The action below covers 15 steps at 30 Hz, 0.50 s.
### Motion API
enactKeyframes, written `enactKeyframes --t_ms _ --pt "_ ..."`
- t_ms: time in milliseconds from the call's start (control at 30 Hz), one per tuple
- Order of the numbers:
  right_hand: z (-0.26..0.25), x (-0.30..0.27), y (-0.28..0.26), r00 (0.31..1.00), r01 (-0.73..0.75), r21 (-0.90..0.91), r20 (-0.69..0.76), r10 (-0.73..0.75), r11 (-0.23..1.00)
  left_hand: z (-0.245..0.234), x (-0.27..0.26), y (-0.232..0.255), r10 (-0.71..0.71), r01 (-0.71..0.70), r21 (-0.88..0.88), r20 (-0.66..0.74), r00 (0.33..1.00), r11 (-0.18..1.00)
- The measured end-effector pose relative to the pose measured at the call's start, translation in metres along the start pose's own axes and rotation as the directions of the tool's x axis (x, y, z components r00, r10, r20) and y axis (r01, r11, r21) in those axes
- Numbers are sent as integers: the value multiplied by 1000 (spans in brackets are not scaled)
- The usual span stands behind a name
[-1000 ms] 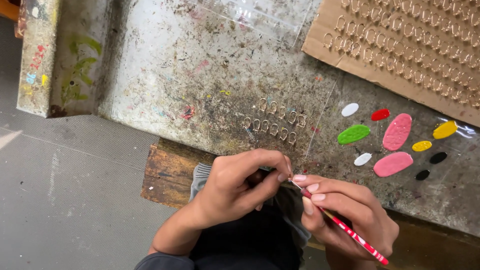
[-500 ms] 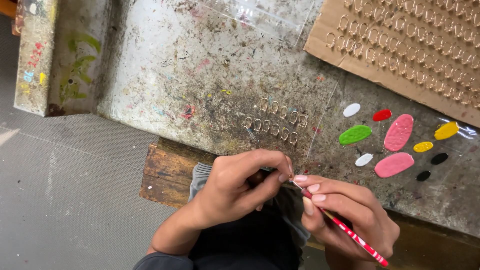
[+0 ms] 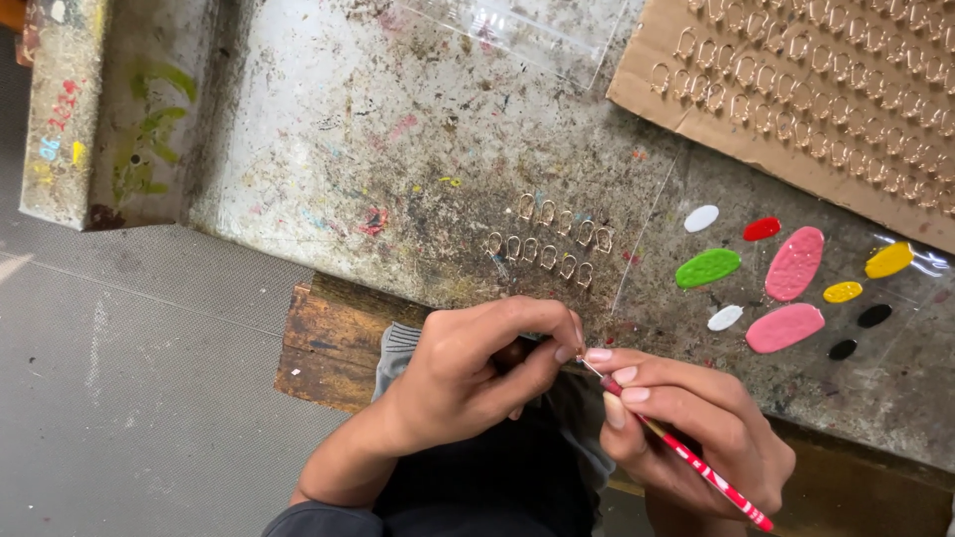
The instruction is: Applying paint to small jewelry components using a fine-tipped brush at a workshop bench.
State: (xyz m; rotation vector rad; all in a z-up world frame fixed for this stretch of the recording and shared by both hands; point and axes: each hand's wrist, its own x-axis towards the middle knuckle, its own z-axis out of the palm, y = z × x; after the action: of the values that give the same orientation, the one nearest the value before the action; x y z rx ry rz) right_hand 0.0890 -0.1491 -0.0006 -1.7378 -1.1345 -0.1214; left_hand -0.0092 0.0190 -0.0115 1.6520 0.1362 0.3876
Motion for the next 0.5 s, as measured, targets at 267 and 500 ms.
enactKeyframes --t_ms 267,500 --pt "0 -2 5 999 32 11 -10 -32 999 -1 1 0 5 -5 -1 8 1000 1000" --pt "1 -2 3 1000 18 25 -11 -18 1000 -1 0 0 3 -3 -6 11 1000 1000"
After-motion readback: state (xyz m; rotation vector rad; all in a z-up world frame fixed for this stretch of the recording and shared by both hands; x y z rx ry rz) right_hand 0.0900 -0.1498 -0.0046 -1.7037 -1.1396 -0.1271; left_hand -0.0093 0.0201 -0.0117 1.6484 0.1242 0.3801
